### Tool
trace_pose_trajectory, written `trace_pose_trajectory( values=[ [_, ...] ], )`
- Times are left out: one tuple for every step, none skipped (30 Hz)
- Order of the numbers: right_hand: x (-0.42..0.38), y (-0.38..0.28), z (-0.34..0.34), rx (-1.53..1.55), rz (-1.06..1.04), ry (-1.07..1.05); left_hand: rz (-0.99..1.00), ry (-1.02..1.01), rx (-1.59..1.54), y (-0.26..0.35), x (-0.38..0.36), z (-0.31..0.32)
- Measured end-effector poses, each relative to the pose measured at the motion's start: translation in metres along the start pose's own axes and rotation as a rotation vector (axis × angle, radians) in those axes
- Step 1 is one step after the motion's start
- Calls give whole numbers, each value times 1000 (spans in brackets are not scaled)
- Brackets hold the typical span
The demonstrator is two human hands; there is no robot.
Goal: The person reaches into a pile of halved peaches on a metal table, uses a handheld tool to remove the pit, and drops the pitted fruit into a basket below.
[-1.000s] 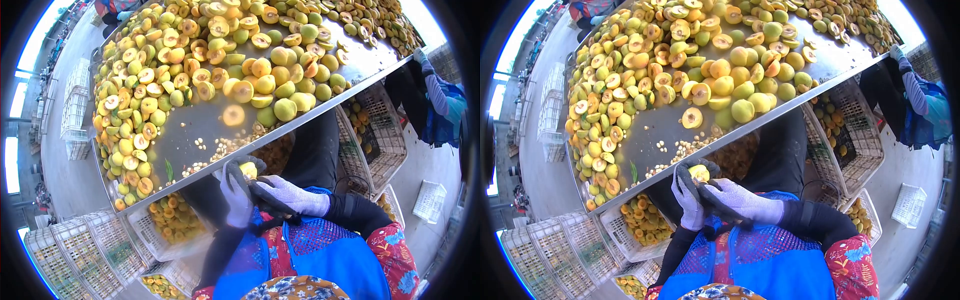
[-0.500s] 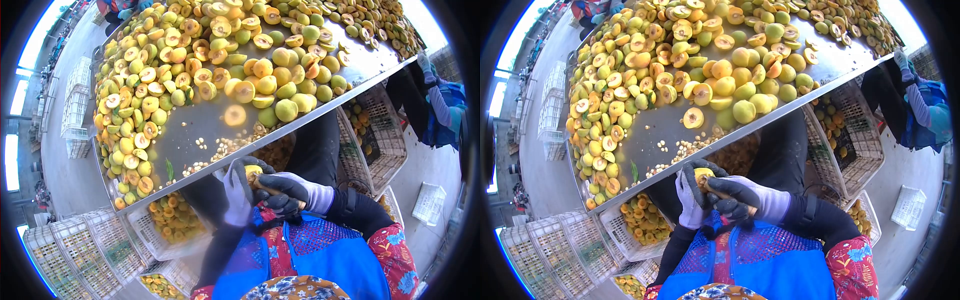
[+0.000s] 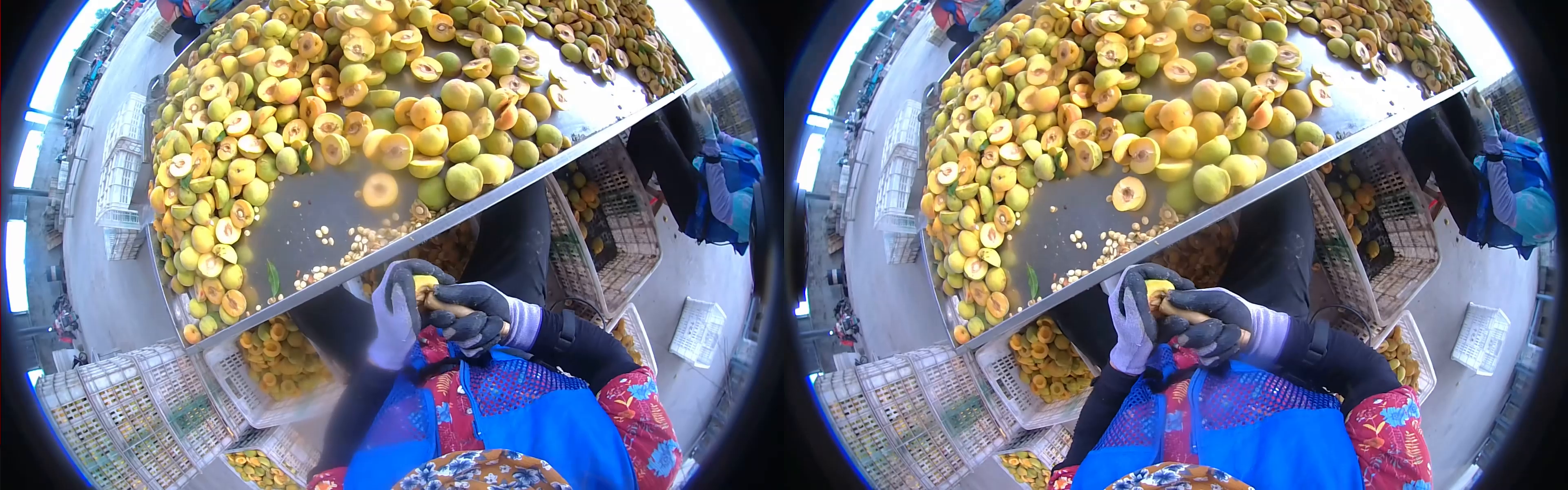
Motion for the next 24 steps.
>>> trace_pose_trajectory(
  values=[
    [0, 0, 0, -49, -46, 95, -33, 3, 78, -1, 1, -1],
    [-1, 0, -1, -100, -85, 193, -62, 7, 156, -3, 4, -3],
    [3, 1, -3, -204, -160, 352, -91, 10, 236, -5, 6, -5],
    [5, 2, -4, -309, -238, 507, -107, 47, 182, -9, 2, -7],
    [6, 4, -2, -286, -250, 556, -118, 81, 127, -13, -1, -6],
    [5, 2, -4, -210, -199, 393, -133, 115, 71, -18, -3, -3],
    [5, 2, -12, -125, -146, 229, -148, 214, -136, -22, -7, 0],
    [5, 1, -16, -40, -90, 66, -133, 235, -106, -21, -8, 2],
    [4, -1, -18, -16, -67, 31, -114, 256, -78, -17, -6, 5],
    [5, -1, -19, -9, -66, 38, -93, 281, -48, -14, -5, 6],
    [7, -2, -19, -4, -62, 47, -107, 280, -84, -15, -4, 4],
    [8, -3, -16, -101, -102, 162, -132, 317, -131, -14, -2, 4],
    [10, -3, -13, -199, -130, 284, -156, 352, -178, -12, 1, 5],
    [12, 0, -7, -291, -221, 484, -180, 384, -225, -11, 3, 6],
    [16, 1, -7, -339, -282, 558, -220, 426, -323, -22, 3, 1],
    [19, 3, -7, -381, -345, 630, -230, 448, -327, -24, 2, -2],
    [23, 4, -4, -621, -379, 753, -241, 467, -329, -24, 2, -4],
    [25, 5, 2, -866, -411, 871, -252, 485, -333, -25, 3, -7],
    [27, 8, 7, -1108, -439, 983, -382, 541, -618, -31, 2, -19],
    [28, 12, 10, -1044, -409, 948, -348, 546, -648, -25, 2, -18],
    [27, 12, 17, -991, -380, 913, -324, 527, -489, -10, 3, -16],
    [27, 13, 24, -935, -353, 879, -301, 507, -330, 4, 3, -17],
    [24, 12, 31, -888, -379, 828, -110, 623, 123, -17, -8, -48],
    [19, 8, 29, -723, -351, 815, -8, 573, 387, 1, -13, -54]
  ],
)
Point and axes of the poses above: each hand's wrist, its own x-axis towards the middle knuckle, its own z-axis out of the palm, y = z × x, the point moved 1 cm from there along x, towards the middle knuckle, and after that the axes turned 10 degrees about z, right-handed, at the moved point
